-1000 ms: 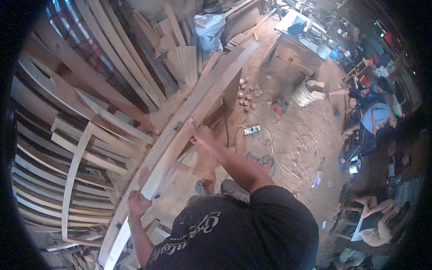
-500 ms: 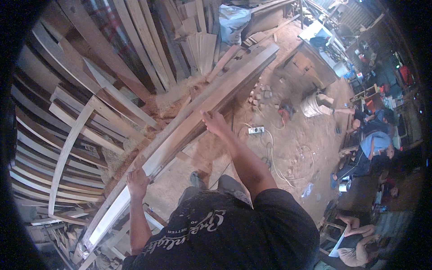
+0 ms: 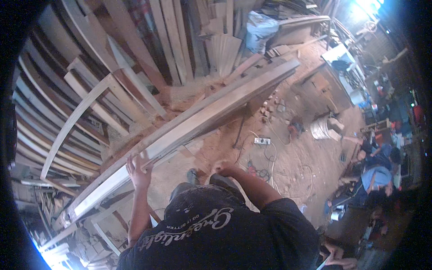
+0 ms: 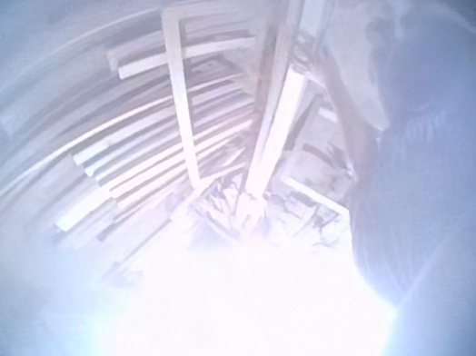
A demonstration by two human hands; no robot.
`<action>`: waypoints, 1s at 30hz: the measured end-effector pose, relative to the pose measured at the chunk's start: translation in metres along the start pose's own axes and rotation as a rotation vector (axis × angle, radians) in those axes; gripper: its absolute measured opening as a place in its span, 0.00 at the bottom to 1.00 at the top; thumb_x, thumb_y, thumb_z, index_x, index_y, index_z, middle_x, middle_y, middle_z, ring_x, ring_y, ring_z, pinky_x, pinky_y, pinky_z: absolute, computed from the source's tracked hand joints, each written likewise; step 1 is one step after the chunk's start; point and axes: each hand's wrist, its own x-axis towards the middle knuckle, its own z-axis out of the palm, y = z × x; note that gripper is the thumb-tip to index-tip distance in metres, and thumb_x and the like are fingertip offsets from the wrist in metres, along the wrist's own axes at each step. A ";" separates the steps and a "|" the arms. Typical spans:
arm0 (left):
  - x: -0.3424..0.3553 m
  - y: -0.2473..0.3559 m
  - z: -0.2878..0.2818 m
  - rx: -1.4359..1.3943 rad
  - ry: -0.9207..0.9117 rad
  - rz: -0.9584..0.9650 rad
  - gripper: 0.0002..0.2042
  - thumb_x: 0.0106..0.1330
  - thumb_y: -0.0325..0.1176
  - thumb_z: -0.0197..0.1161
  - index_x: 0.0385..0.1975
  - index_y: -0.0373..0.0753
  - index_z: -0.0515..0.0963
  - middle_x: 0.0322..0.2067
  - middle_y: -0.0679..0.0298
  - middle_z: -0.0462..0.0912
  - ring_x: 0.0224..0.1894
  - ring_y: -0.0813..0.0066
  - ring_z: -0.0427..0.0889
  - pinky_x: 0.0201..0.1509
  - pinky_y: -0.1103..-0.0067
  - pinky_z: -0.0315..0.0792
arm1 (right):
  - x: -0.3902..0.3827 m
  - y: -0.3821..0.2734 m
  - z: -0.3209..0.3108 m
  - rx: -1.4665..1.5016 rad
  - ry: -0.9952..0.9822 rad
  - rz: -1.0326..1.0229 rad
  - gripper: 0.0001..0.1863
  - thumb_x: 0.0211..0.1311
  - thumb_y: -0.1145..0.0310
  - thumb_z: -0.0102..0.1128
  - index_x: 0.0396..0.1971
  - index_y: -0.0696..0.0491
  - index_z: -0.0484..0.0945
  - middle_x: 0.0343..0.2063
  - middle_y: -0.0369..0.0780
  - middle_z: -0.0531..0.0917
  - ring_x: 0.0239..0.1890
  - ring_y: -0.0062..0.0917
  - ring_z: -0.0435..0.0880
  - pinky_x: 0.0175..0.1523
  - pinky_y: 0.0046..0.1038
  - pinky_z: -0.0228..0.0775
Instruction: The person uses a circular saw to cut a long wooden plank into smaller pieces. They measure the wood with a tape measure, position the plank on a workbench, and make several cuts. The cut pieces are set aside on the workbench.
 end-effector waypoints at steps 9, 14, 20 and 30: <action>-0.175 0.041 0.074 -1.011 -1.108 -0.362 0.31 0.73 0.55 0.61 0.67 0.39 0.73 0.66 0.52 0.76 0.70 0.61 0.72 0.76 0.68 0.60 | -0.063 0.014 -0.012 0.339 -0.535 0.092 0.26 0.79 0.49 0.48 0.63 0.51 0.78 0.61 0.44 0.82 0.65 0.37 0.78 0.72 0.38 0.63; -0.276 -0.031 0.141 -0.399 -1.224 -0.383 0.29 0.79 0.58 0.44 0.65 0.43 0.77 0.64 0.51 0.78 0.68 0.55 0.75 0.75 0.67 0.62 | -0.102 0.004 -0.085 0.455 -0.666 0.037 0.23 0.76 0.51 0.56 0.59 0.52 0.81 0.55 0.42 0.85 0.57 0.31 0.83 0.62 0.31 0.72; -0.345 -0.047 0.169 -0.191 -0.744 -0.148 0.18 0.75 0.50 0.54 0.60 0.57 0.80 0.62 0.54 0.79 0.60 0.51 0.81 0.66 0.64 0.74 | -0.138 -0.119 -0.250 0.104 -0.830 -0.255 0.19 0.69 0.58 0.67 0.54 0.53 0.82 0.47 0.39 0.88 0.49 0.29 0.86 0.57 0.31 0.75; -0.299 0.042 0.149 -0.572 -0.787 -0.868 0.22 0.69 0.54 0.61 0.55 0.49 0.83 0.55 0.59 0.85 0.59 0.57 0.82 0.64 0.67 0.74 | -0.155 -0.133 -0.240 0.035 -0.721 -0.372 0.12 0.63 0.67 0.66 0.45 0.52 0.79 0.38 0.44 0.86 0.42 0.41 0.87 0.45 0.39 0.77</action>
